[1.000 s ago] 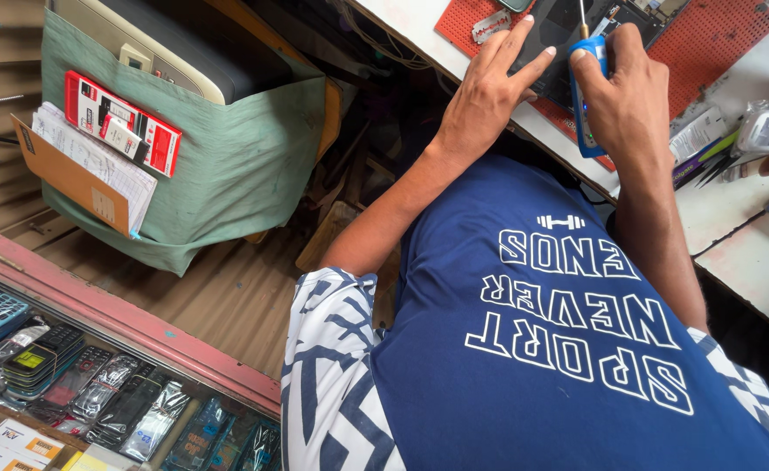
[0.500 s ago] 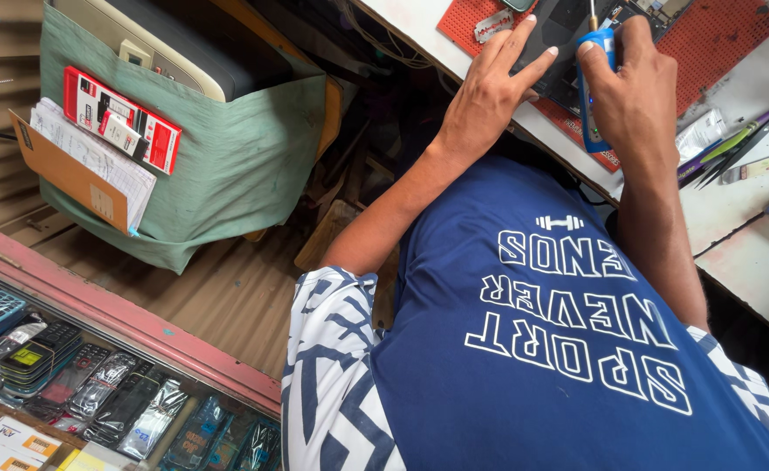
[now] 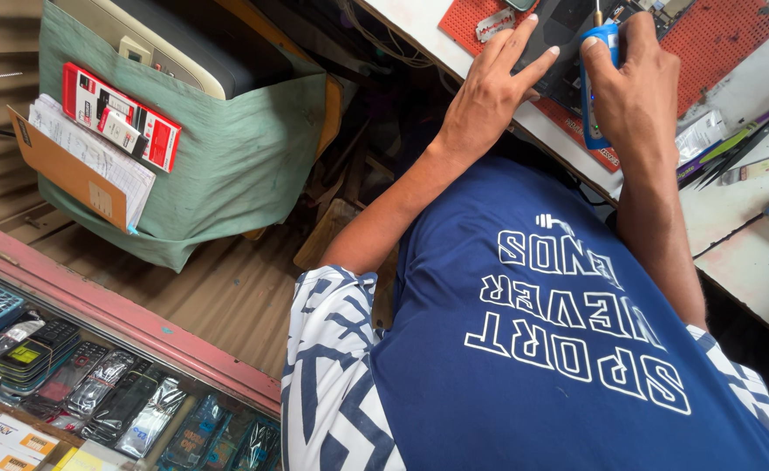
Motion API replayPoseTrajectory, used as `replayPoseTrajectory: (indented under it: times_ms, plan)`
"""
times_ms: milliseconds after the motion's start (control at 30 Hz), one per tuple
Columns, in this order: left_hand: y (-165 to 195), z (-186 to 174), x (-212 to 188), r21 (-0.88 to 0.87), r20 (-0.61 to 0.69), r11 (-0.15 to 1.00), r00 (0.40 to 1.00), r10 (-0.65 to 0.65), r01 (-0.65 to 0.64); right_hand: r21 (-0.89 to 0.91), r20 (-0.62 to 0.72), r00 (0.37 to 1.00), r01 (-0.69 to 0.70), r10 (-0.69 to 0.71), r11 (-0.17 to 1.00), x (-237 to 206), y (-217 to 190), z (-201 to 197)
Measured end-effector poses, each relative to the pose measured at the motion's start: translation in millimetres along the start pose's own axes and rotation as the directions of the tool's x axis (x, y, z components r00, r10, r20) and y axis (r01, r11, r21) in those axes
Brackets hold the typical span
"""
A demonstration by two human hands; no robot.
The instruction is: The person uses a blue electric screwdriver to work on the screws of a disassembled smartphone lying on a red anti-slip mat, steadying the phone with the other hand. They change the screwdriver bit, continue unscrewing, then lift the phone and tap its screen.
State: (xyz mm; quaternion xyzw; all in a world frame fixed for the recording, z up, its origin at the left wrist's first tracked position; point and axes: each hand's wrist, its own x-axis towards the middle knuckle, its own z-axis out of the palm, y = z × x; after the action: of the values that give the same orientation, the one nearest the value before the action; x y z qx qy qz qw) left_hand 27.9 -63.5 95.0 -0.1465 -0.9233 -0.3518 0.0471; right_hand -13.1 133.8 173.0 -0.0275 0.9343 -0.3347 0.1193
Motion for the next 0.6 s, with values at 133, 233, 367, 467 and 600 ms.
replayPoseTrajectory:
  times_ms: [133,233,367,467,600]
  plan:
    - [-0.1,3.9,2.8,0.000,-0.027,1.000,1.000,0.007,-0.007,-0.011,-0.018,0.999,0.033,-0.034,0.999,2.2,7.7,5.5]
    - [3.0,1.9,3.3,-0.014,-0.033,1.000,0.999,0.002,-0.002,0.043,-0.057,0.997,0.053,-0.051,0.998,2.3,5.6,4.4]
    - [8.8,-18.0,6.5,-0.051,0.022,0.998,0.999,-0.024,0.025,0.375,-0.022,0.994,-0.087,0.103,0.923,-14.3,-15.6,-8.8]
    - [18.3,-40.2,10.0,-0.164,-0.047,0.985,0.997,-0.059,0.050,0.748,0.124,0.983,-0.184,0.138,0.638,-44.0,-38.5,-23.0]
    - [44.5,-58.5,21.2,-0.664,-0.014,0.736,0.981,-0.191,0.134,0.846,0.322,0.942,-0.332,0.095,0.418,-85.4,-64.0,-21.3]
